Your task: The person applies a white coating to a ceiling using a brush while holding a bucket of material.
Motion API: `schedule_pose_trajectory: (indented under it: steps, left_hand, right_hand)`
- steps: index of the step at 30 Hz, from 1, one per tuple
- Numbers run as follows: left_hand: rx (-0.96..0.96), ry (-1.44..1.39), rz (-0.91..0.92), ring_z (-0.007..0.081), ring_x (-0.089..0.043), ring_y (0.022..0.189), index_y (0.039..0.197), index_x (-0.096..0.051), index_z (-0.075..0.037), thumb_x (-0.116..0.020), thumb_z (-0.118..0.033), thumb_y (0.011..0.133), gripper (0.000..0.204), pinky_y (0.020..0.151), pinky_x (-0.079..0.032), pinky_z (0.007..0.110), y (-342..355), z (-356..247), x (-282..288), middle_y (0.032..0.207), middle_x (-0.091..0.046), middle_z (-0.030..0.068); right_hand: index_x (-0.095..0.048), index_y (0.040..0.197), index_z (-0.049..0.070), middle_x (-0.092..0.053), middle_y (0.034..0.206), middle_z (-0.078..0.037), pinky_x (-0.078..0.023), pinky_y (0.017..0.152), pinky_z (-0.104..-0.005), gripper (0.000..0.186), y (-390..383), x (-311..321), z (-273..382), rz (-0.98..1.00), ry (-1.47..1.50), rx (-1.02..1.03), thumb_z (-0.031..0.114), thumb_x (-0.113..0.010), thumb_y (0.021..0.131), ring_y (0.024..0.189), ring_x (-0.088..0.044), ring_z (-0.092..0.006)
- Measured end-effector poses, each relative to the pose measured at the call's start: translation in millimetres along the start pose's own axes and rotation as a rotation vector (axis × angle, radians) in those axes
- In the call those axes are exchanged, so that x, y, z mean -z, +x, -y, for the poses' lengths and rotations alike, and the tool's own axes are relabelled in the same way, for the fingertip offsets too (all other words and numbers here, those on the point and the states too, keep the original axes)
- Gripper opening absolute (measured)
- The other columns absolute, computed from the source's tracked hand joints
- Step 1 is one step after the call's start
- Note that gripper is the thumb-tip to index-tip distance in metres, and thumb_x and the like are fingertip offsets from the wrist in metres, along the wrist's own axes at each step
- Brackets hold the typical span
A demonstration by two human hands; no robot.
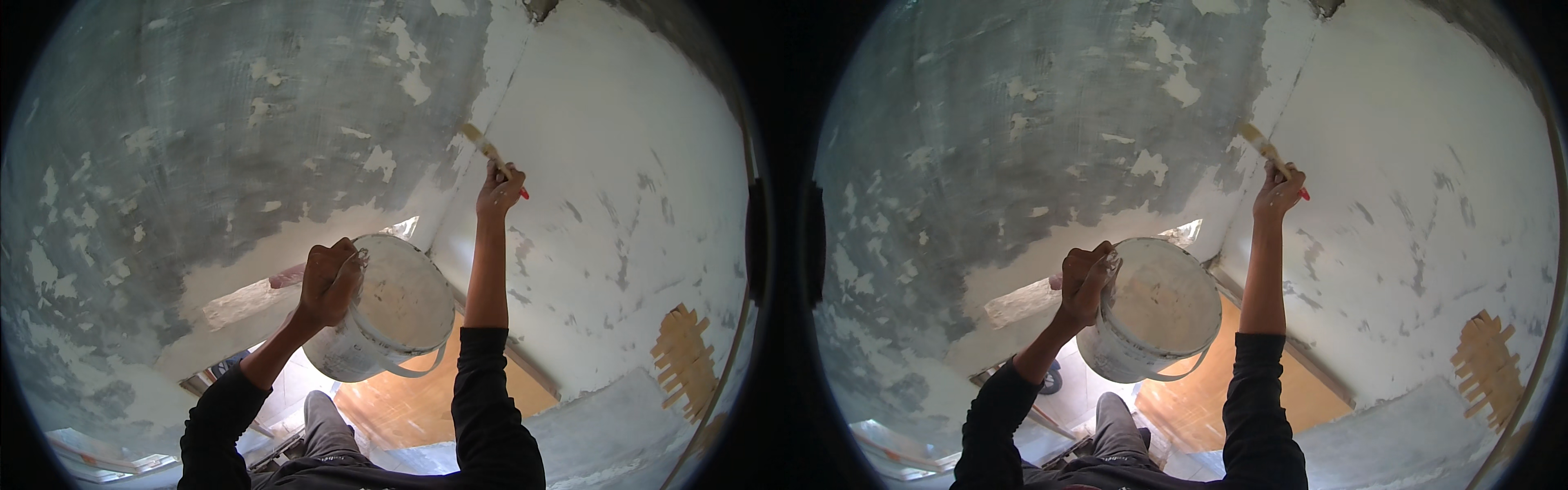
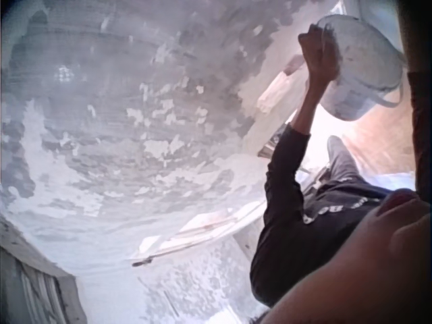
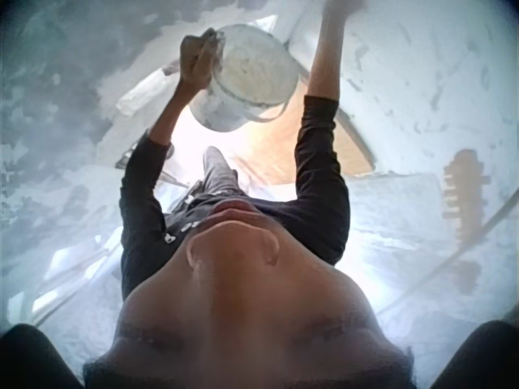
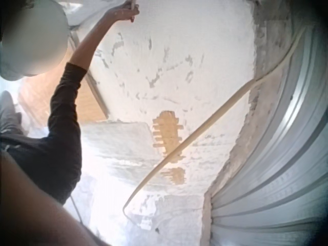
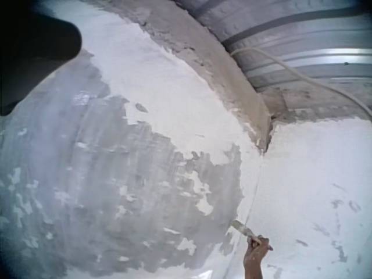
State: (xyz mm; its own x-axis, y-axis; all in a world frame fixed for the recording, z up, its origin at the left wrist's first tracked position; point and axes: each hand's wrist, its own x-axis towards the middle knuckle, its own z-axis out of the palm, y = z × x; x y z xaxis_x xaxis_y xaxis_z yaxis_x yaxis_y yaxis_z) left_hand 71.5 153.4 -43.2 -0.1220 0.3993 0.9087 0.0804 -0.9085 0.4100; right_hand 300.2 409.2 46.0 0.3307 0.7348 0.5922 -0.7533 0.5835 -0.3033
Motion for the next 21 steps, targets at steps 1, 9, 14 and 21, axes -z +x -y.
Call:
schedule_pose_trajectory:
  steps: [1,9,14,21]
  left_hand:
    - [-0.038,0.018,-0.018,0.0192,-0.031,0.035,0.047,-0.038,-0.003,-0.041,-0.002,0.084,0.037,0.055,-0.035,0.033,-1,0,2,0.041,-0.040,0.0051]
    - [-0.013,-0.040,-0.025,0.0194,-0.030,0.035,0.047,-0.039,-0.002,-0.042,-0.001,0.083,0.037,0.055,-0.035,0.033,-14,0,12,0.041,-0.040,0.0067]
    - [-0.015,0.054,-0.123,0.0193,-0.033,0.039,0.049,-0.041,-0.002,-0.043,-0.004,0.085,0.037,0.054,-0.035,0.034,-23,2,7,0.042,-0.041,0.0073]
    - [-0.032,-0.016,-0.031,0.0200,-0.035,0.043,0.051,-0.040,-0.002,-0.046,-0.006,0.086,0.036,0.051,-0.033,0.034,-3,3,0,0.043,-0.040,0.0074]
  right_hand:
    - [-0.042,0.071,0.006,-0.046,0.069,-0.004,-0.048,0.069,-0.0308,0.020,-5,6,-5,0.051,-0.073,0.021,0.018,-0.048,0.086,0.064,-0.049,-0.0188]
    - [-0.049,0.076,0.000,-0.051,0.066,-0.008,-0.050,0.057,-0.0324,0.020,-80,94,-39,-0.113,-0.529,-0.173,0.019,-0.050,0.081,0.054,-0.054,-0.0201]
    - [-0.049,0.074,0.000,-0.051,0.066,-0.006,-0.048,0.055,-0.0299,0.023,-99,127,-34,-0.063,-0.781,-0.256,0.022,-0.050,0.083,0.051,-0.054,-0.0170]
    - [-0.050,0.074,0.000,-0.050,0.063,-0.005,-0.043,0.046,-0.0296,0.025,-33,63,-41,-0.129,-0.546,-0.098,0.023,-0.051,0.083,0.048,-0.051,-0.0165]
